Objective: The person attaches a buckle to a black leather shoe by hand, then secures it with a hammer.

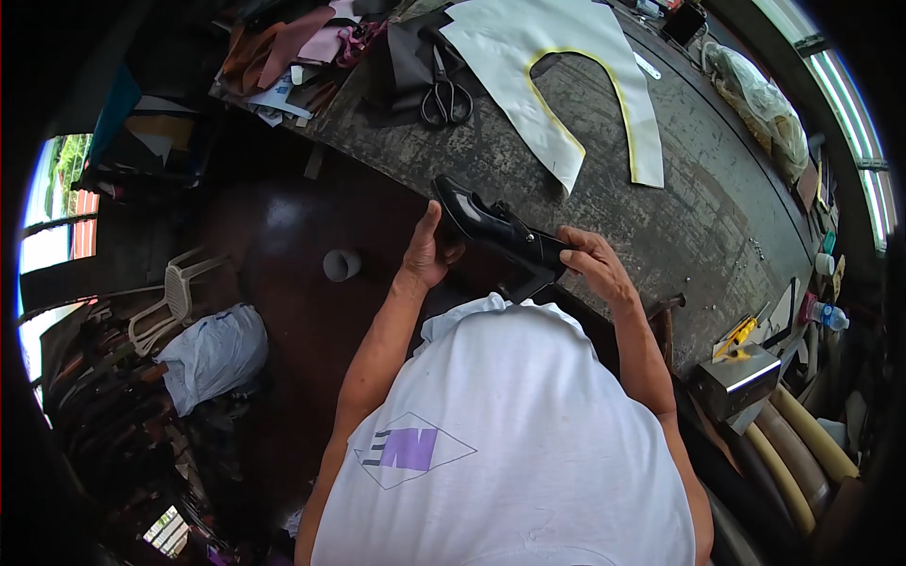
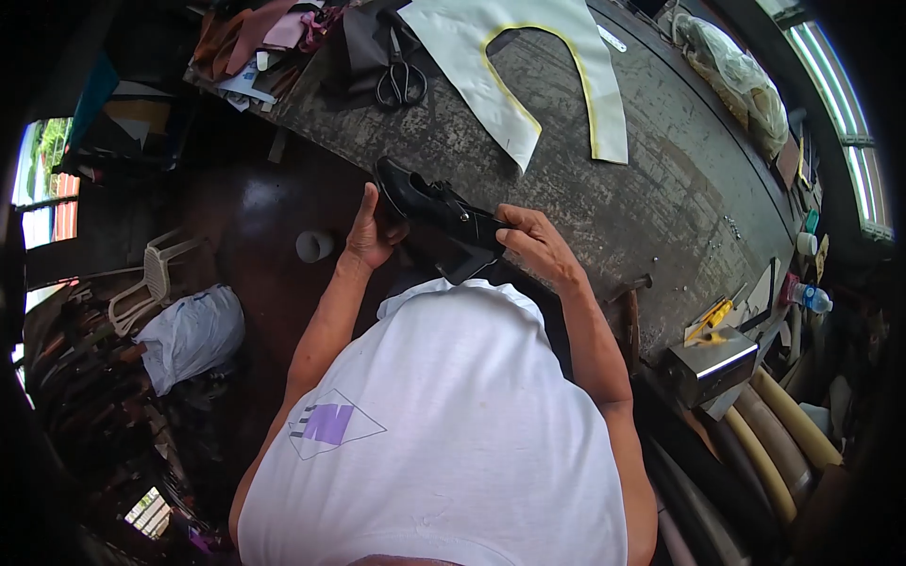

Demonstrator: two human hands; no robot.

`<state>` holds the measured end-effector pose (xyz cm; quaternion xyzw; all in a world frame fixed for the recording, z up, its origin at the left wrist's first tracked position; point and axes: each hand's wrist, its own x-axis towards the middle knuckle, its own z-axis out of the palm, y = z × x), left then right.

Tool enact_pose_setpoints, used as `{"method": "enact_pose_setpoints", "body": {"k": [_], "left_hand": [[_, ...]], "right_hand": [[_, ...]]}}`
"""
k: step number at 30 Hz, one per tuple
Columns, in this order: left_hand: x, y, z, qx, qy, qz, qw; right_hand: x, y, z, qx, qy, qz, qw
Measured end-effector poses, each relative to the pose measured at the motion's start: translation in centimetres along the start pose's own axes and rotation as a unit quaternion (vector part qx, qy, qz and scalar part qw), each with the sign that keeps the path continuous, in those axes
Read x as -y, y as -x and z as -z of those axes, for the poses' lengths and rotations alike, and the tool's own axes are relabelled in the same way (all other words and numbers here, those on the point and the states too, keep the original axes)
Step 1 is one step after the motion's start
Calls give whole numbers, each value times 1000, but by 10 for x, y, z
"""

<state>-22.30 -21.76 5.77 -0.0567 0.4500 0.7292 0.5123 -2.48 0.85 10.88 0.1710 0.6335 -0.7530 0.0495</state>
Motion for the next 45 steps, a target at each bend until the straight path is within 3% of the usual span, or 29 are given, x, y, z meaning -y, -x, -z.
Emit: {"method": "enact_pose_setpoints", "body": {"k": [4, 6, 8, 10, 14, 19, 22, 31, 40, 45], "left_hand": [[-41, 14, 69, -104, 22, -32, 994], [-60, 29, 108, -117, 34, -44, 992], [-78, 40, 151, -109, 29, -56, 992], [-90, 47, 183, -127, 28, -78, 988], [-115, 53, 230, -134, 22, -87, 987], [-144, 44, 269, -161, 22, -94, 982], [-161, 34, 286, -172, 15, -91, 981], [-194, 13, 339, -206, 37, -72, 975], [-229, -2, 408, -182, 23, -16, 983], [-251, -36, 433, -176, 5, 1, 984]], "right_hand": [[-17, -71, -61, 35, 75, -65, 994], [-27, -105, -106, -7, 141, 20, 990], [-25, -138, -144, -21, 160, 45, 986], [-8, -166, -189, -12, 123, 2, 992], [-3, -218, -238, 18, 176, -91, 980], [-22, -265, -266, 6, 115, -127, 985], [-26, -291, -279, 8, 68, -75, 995], [-31, -356, -312, -18, -2, -106, 994], [-37, -401, -354, -15, 78, -134, 988], [-62, -416, -372, -112, 59, -97, 987]]}}
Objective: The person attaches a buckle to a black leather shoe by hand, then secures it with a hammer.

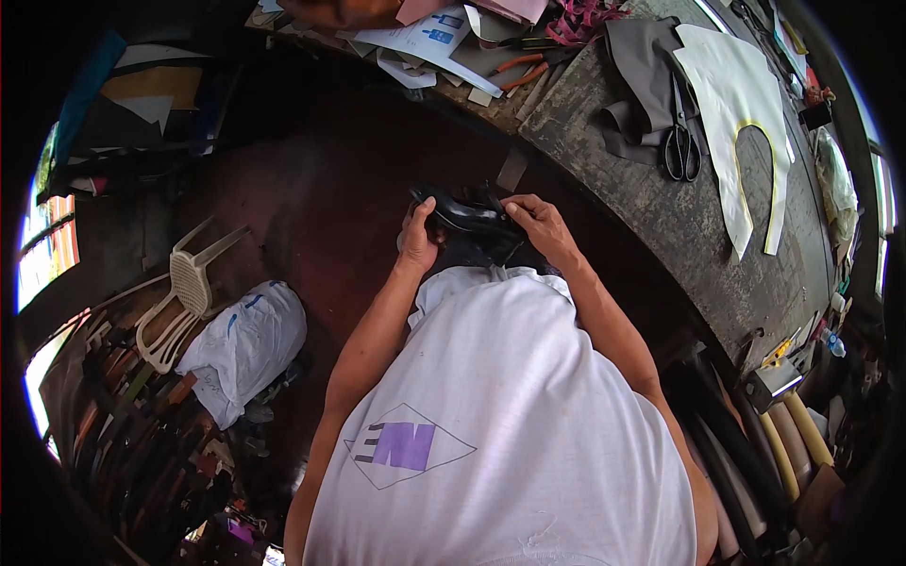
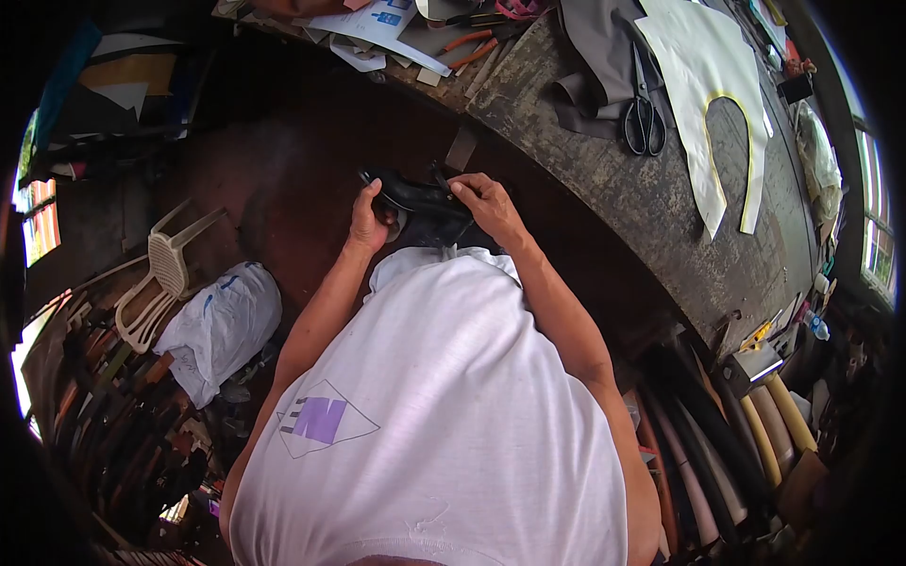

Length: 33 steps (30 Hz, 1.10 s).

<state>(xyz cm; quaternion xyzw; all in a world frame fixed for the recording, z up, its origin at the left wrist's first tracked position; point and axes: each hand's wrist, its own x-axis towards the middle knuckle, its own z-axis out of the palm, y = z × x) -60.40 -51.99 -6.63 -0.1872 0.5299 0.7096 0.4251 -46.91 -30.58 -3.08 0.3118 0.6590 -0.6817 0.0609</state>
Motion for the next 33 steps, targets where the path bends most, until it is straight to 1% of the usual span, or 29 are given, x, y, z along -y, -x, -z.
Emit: {"method": "enact_pose_setpoints", "body": {"k": [1, 4, 7, 10, 13, 16, 19, 20, 22, 24, 25, 26, 28, 33], "left_hand": [[-3, -10, -1, 4, 0, -4, 1000], [-9, -34, -4, 7, -4, 4, 1000], [-12, -46, -10, 17, -12, 11, 1000], [-8, -60, -7, 23, 8, 32, 999], [-6, -77, -2, 33, 24, 47, 998], [1, -89, 0, 35, 31, 58, 997], [1, -90, -12, 41, 30, 49, 997], [0, -87, -17, 45, 30, 44, 998], [4, -90, -15, 67, 37, 63, 995], [7, -90, -11, 78, 38, 78, 993], [7, -89, -9, 80, 35, 84, 993], [6, -90, -8, 82, 32, 87, 992], [5, -93, -3, 89, 26, 96, 991], [-9, -79, -8, 87, 6, 96, 992]], "right_hand": [[-5, -2, 0, -25, 0, 18, 1000], [-11, -1, 4, -93, 36, 18, 995], [-14, -3, 5, -123, 92, 41, 987], [-18, -10, 7, -154, 103, 28, 982], [-29, -22, 7, -156, 41, -12, 987], [-27, -27, 4, -180, 7, 0, 984], [-16, -26, 1, -219, 80, -49, 971], [-11, -24, 0, -212, 53, -67, 974], [-1, -20, -1, -194, -1, -102, 976], [-32, -29, -8, -220, -19, -84, 972], [-37, -30, -12, -233, -28, -76, 969], [-41, -31, -11, -222, -49, -75, 971], [-29, -27, -11, -200, -91, -74, 973], [-28, -29, -10, -196, -84, -22, 977]]}}
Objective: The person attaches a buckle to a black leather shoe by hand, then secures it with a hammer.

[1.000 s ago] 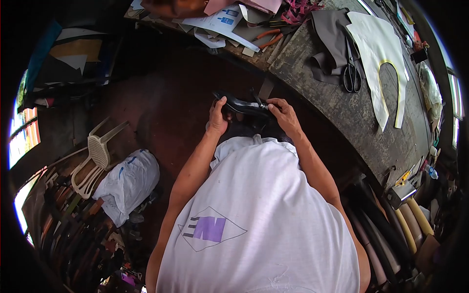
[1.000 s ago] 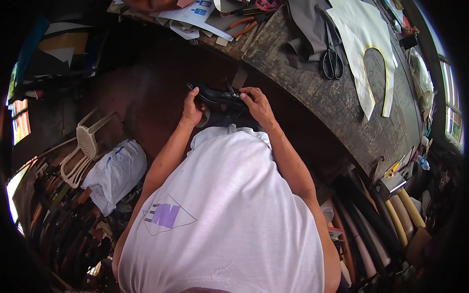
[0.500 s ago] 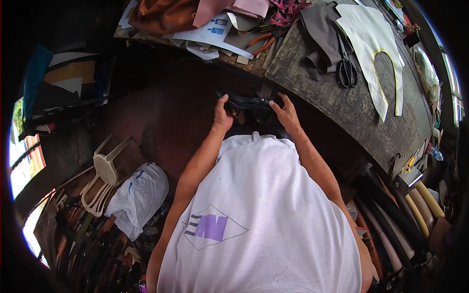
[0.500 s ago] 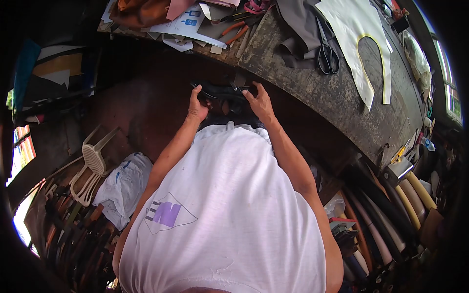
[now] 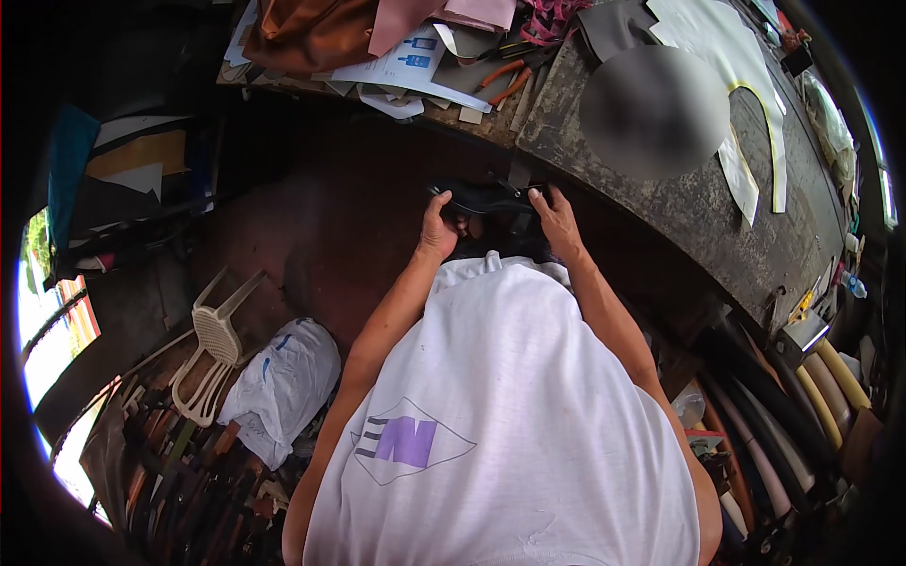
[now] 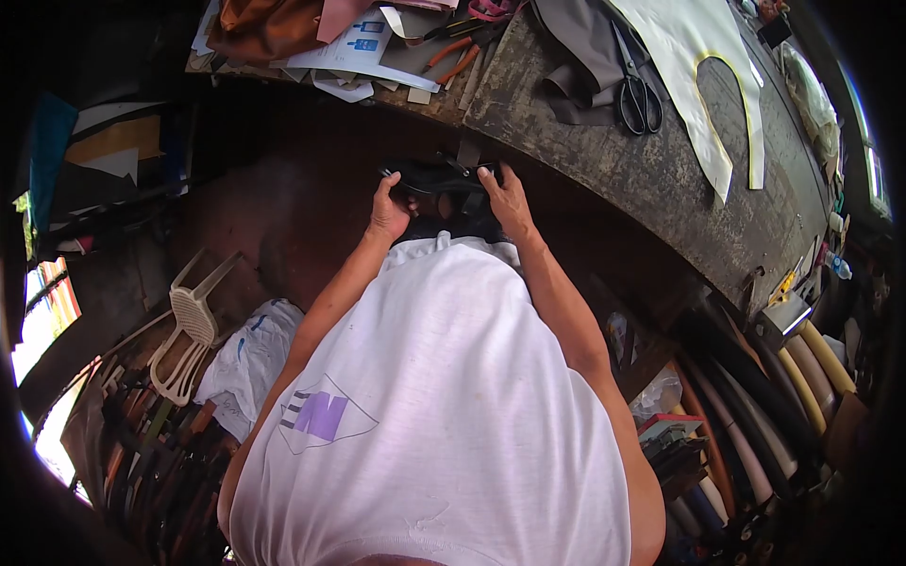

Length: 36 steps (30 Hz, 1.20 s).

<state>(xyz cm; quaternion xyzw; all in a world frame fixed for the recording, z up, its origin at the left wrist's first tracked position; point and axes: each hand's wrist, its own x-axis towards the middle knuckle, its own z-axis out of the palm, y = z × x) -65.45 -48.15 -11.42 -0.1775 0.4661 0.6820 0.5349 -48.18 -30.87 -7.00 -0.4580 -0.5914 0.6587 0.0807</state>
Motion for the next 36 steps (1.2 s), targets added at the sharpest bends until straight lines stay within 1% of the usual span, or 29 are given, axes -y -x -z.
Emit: {"method": "enact_pose_setpoints", "body": {"k": [1, 5, 8, 9, 10, 11, 12, 14, 15, 16, 18, 21, 24, 28, 31, 36], "left_hand": [[0, 1, 1, -1, 0, -2, 1000], [-1, 1, 1, -10, -7, 5, 1000], [3, -8, 19, -50, -41, 46, 997], [10, -10, 19, -148, -182, -76, 969], [20, -12, 14, -241, -315, -193, 898], [26, -14, 12, -321, -434, -302, 786], [19, -2, 0, -285, -487, -346, 749], [-11, 44, -43, -209, -584, -424, 660], [-14, 51, -56, -150, -623, -432, 635], [-12, 53, -63, -86, -646, -427, 627], [-5, 55, -85, -48, -704, -393, 589], [4, 49, -102, -35, -746, -303, 591], [12, 44, -98, -32, -747, -317, 583], [17, 41, -89, -10, -739, -316, 595], [21, 40, -86, -16, -734, -327, 595], [22, 39, -84, -14, -728, -341, 595]], "right_hand": [[3, 1, -1, -2, 3, 10, 1000], [-3, -7, -1, -11, 42, -22, 999], [-2, -3, -2, -12, 53, -26, 998], [-4, -5, -1, -10, 59, -24, 998], [-5, -5, -1, -8, 64, -23, 998], [-6, -6, -1, -10, 66, -14, 998], [-6, -6, -1, -11, 67, -7, 998], [-14, -8, -1, -10, 65, -4, 998], [-23, -12, -1, -8, 61, -8, 998], [-26, -13, -1, -5, 58, -11, 998], [-28, -14, 0, -8, 61, 11, 998], [-17, -9, 2, -1, 64, 13, 998], [-10, -6, 2, -5, 82, 9, 997], [0, -4, 1, -9, 89, 40, 995], [5, -6, 2, 16, 65, 8, 998], [14, -2, 2, 13, 81, 4, 997]]}}
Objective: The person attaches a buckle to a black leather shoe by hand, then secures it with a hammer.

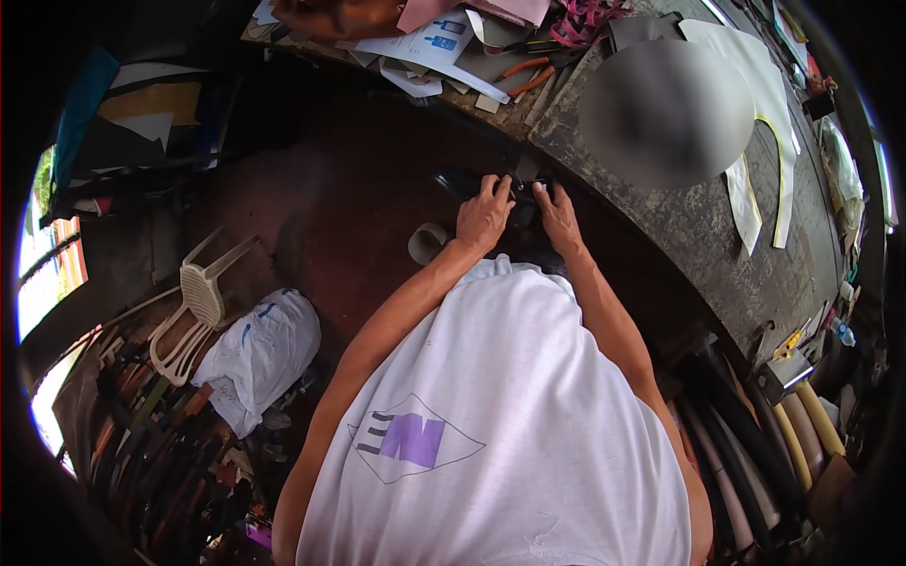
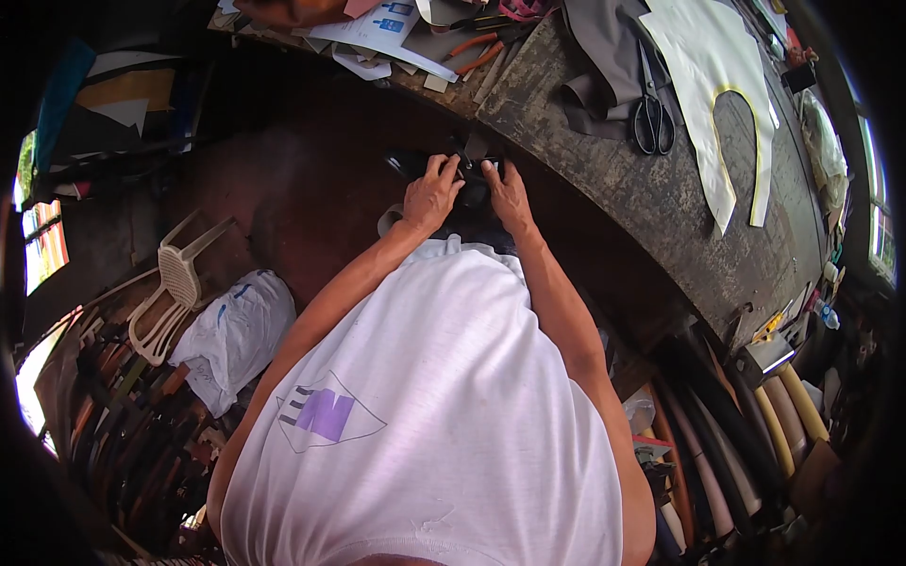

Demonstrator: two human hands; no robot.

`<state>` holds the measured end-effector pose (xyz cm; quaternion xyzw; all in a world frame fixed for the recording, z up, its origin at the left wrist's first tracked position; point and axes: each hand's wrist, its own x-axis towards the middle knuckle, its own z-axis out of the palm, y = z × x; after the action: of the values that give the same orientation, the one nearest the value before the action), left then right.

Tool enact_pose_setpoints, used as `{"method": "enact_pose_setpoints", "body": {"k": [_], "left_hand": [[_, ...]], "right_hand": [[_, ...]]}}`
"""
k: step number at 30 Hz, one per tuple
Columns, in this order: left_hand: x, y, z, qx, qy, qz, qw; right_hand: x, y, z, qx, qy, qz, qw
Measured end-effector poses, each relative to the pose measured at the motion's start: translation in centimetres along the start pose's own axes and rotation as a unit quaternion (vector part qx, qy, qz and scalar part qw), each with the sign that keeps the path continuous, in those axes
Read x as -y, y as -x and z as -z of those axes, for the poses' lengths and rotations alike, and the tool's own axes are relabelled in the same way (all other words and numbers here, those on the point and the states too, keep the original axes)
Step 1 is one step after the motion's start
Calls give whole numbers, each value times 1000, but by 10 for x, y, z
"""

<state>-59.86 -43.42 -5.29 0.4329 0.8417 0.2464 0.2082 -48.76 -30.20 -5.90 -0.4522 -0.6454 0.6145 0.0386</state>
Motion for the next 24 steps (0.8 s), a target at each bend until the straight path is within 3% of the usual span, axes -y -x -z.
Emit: {"method": "enact_pose_setpoints", "body": {"k": [7, 15, 24], "left_hand": [[0, 0, 1, 2, -17, -7, 1000], [0, 0, 1, 8, -21, -4, 1000], [3, 0, -7, -22, -25, -26, 999]], "right_hand": [[-12, -5, 2, -11, 67, -9, 998], [-35, -17, 2, 31, 14, -16, 999], [-6, -7, 7, 51, 100, -32, 993]]}}
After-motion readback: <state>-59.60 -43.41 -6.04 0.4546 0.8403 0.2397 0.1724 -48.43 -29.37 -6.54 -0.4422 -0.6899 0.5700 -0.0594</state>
